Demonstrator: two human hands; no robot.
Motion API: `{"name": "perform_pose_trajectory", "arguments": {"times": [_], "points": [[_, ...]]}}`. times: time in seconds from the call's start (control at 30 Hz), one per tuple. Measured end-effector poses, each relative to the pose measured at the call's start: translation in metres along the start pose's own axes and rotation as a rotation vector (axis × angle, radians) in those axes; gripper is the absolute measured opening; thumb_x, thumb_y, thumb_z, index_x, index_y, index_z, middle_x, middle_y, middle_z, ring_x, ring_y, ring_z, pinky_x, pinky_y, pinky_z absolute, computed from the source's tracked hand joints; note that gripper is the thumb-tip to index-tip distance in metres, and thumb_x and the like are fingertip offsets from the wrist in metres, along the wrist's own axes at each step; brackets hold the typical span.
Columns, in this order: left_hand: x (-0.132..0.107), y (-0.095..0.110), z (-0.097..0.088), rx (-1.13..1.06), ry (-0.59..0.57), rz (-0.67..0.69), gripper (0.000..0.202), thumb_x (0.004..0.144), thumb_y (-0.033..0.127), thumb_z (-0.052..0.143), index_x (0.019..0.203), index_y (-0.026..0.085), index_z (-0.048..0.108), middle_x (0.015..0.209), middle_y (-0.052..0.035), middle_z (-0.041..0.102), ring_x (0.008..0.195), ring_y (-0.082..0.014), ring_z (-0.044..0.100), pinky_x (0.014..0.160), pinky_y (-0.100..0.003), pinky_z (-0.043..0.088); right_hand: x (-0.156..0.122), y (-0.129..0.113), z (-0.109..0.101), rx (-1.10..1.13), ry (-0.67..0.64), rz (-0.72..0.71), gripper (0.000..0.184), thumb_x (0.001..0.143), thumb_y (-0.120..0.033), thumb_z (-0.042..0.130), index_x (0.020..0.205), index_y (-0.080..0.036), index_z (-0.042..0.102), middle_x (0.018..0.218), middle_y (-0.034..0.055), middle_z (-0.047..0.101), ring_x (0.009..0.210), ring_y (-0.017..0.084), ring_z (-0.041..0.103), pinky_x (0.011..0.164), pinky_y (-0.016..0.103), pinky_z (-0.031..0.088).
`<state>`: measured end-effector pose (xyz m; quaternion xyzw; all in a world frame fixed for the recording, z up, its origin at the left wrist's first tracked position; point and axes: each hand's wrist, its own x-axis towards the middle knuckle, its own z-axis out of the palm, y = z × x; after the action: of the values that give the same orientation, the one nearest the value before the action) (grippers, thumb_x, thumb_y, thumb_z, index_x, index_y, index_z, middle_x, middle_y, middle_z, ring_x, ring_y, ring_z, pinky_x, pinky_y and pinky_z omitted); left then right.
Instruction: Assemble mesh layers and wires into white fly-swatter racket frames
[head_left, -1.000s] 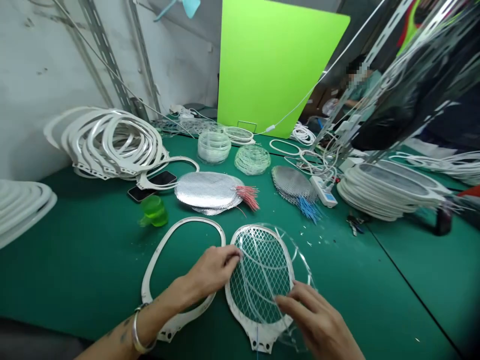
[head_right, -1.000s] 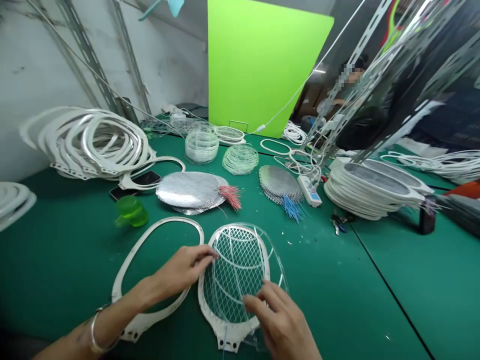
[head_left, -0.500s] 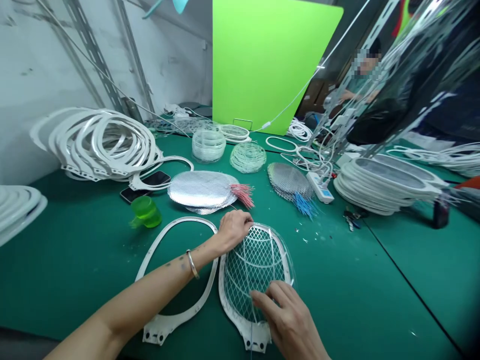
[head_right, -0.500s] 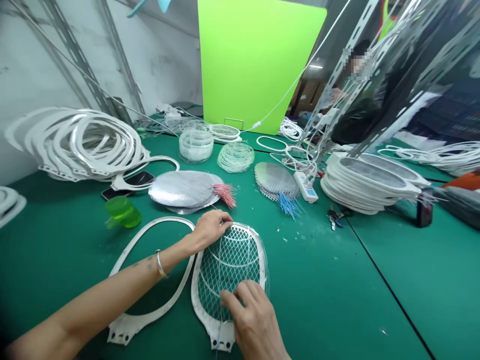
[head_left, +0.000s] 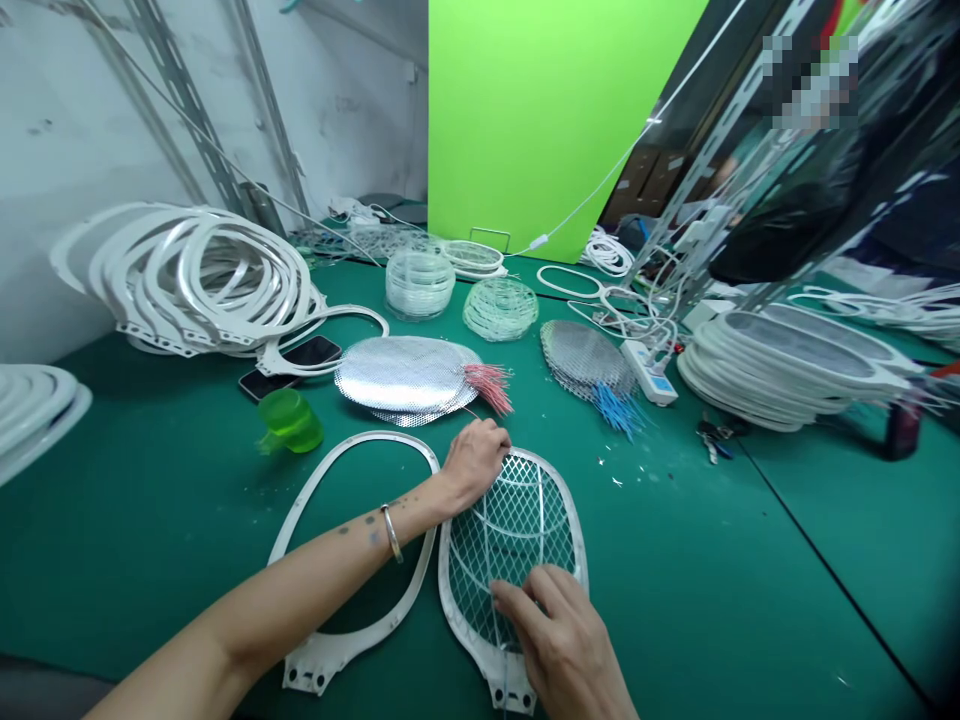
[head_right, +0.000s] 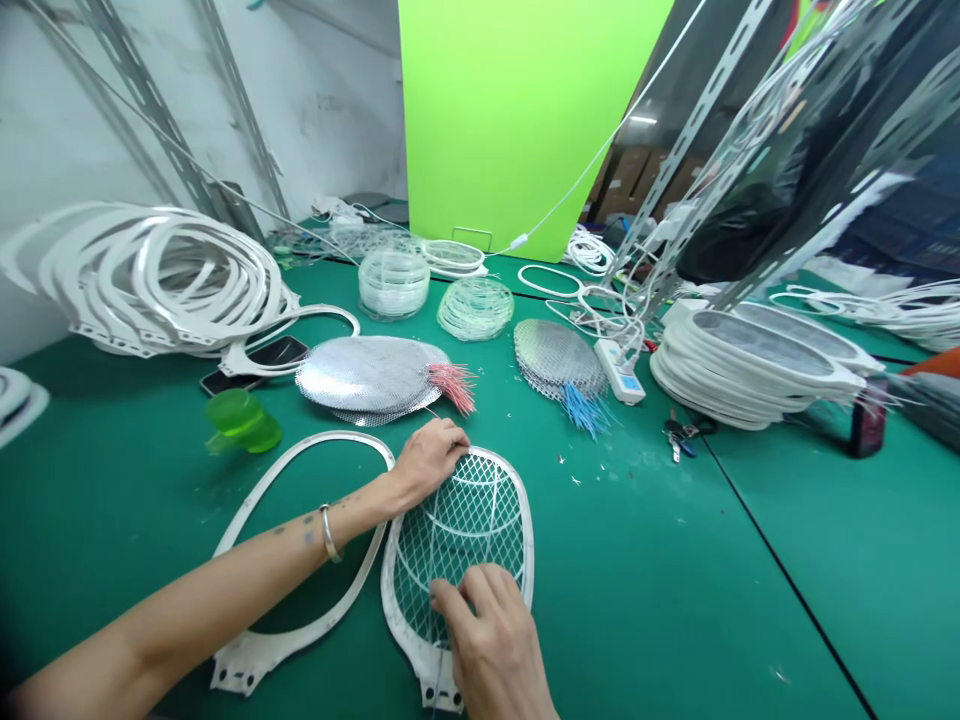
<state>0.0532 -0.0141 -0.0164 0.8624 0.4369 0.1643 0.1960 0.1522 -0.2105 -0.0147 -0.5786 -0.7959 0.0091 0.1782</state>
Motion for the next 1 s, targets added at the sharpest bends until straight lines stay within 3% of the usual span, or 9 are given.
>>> {"name": "perform_pose_trajectory", "arguments": {"times": [0.23,0.5,0.7,0.8,0.87,1.0], "points": [[-0.002,0.001,0.002,0.03,0.019,0.017,0.014,0.091,0.02,0.055,0.089,0.019,0.069,0.093,-0.0038,0.065,0.093,-0.0186,0.057,0.085,-0.03,0.045,0.0,-0.001,0.0,0.023,0.06,-0.006,0.019,0.094,-0.014,0.044,0.102,-0.021,0.059,0.075,0.0026,0.053,0.067,0.017,0.05,0.058,0.029,0.038],[-0.003,0.003,0.004,0.09,0.058,0.008,0.014,0.09,0.019,0.053,0.086,0.019,0.067,0.091,-0.0047,0.063,0.09,-0.0197,0.057,0.084,-0.032,0.044,0.004,-0.003,0.004,0.079,0.071,0.019,0.018,0.095,-0.017,0.043,0.085,-0.022,0.056,0.073,0.0025,0.055,0.065,0.017,0.053,0.057,0.028,0.041],[-0.003,0.003,0.005,0.142,0.068,0.032,0.013,0.089,0.018,0.053,0.086,0.02,0.065,0.088,-0.0036,0.063,0.086,-0.0192,0.057,0.083,-0.032,0.044,0.004,-0.003,-0.011,0.297,-0.07,0.104,0.013,0.093,-0.02,0.048,0.096,-0.025,0.06,0.087,0.0038,0.064,0.077,0.017,0.061,0.063,0.027,0.049],[-0.004,0.003,0.003,0.17,0.058,0.064,0.014,0.089,0.02,0.052,0.087,0.019,0.066,0.089,-0.0041,0.063,0.086,-0.02,0.057,0.082,-0.033,0.044,0.029,0.016,-0.027,0.451,-0.093,0.299,0.014,0.093,-0.032,0.05,0.097,-0.026,0.062,0.093,0.0039,0.068,0.083,0.017,0.063,0.07,0.027,0.05],[-0.006,0.003,0.001,0.196,0.039,0.114,0.015,0.089,0.02,0.051,0.087,0.017,0.066,0.09,-0.0058,0.063,0.087,-0.0213,0.056,0.081,-0.034,0.043,0.058,0.04,-0.03,0.413,-0.036,0.459,0.02,0.091,-0.041,0.051,0.087,-0.024,0.063,0.089,0.0041,0.068,0.078,0.018,0.062,0.068,0.029,0.048],[-0.013,0.002,-0.006,0.249,-0.022,0.253,0.017,0.086,0.016,0.049,0.085,0.014,0.066,0.092,-0.0088,0.062,0.087,-0.0228,0.055,0.08,-0.036,0.043,0.113,0.09,-0.012,0.31,-0.054,0.625,0.022,0.081,-0.043,0.06,0.075,-0.022,0.06,0.077,0.0022,0.067,0.069,0.017,0.06,0.058,0.028,0.04]]}}
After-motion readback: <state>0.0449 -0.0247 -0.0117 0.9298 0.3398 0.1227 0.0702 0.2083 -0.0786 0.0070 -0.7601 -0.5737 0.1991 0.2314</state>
